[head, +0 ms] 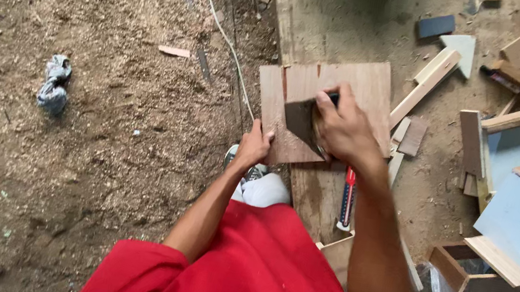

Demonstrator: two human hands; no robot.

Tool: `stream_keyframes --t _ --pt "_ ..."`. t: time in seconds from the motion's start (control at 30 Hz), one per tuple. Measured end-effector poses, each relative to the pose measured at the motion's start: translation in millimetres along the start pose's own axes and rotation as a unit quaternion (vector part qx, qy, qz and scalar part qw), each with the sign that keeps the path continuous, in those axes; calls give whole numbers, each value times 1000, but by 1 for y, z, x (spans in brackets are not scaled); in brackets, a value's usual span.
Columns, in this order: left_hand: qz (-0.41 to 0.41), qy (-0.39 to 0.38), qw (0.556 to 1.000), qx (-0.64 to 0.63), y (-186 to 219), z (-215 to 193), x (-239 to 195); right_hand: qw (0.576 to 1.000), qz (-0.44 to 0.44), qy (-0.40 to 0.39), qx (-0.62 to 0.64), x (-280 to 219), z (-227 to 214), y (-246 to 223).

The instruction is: The person sands a small rectangular wooden plank using a sanding block. They hold the plank with one hand and rub the sanding block back and forth across the surface. The person briefly lifts the plank to inspect it before continuing to sand.

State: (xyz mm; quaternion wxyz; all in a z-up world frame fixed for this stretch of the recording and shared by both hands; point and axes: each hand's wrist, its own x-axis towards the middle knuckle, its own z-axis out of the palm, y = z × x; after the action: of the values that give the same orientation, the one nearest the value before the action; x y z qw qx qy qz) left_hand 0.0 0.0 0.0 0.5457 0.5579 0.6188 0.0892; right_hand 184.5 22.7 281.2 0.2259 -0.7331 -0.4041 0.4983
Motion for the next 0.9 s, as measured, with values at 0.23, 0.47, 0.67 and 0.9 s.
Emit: stream_keyframes --t 0.23,0.47,0.67,0.9 --pt "-7 -8 1000 0 -5 9 0 994 -97 52 3 37 25 62" --pt "10 17 1000 12 -23 13 4 999 12 -9 40 -21 -17 10" --pt "-17 5 999 27 5 -1 3 997 17 9 70 9 7 27" --pt "-7 1 1000 20 12 4 0 989 -90 80 -89 39 42 34"
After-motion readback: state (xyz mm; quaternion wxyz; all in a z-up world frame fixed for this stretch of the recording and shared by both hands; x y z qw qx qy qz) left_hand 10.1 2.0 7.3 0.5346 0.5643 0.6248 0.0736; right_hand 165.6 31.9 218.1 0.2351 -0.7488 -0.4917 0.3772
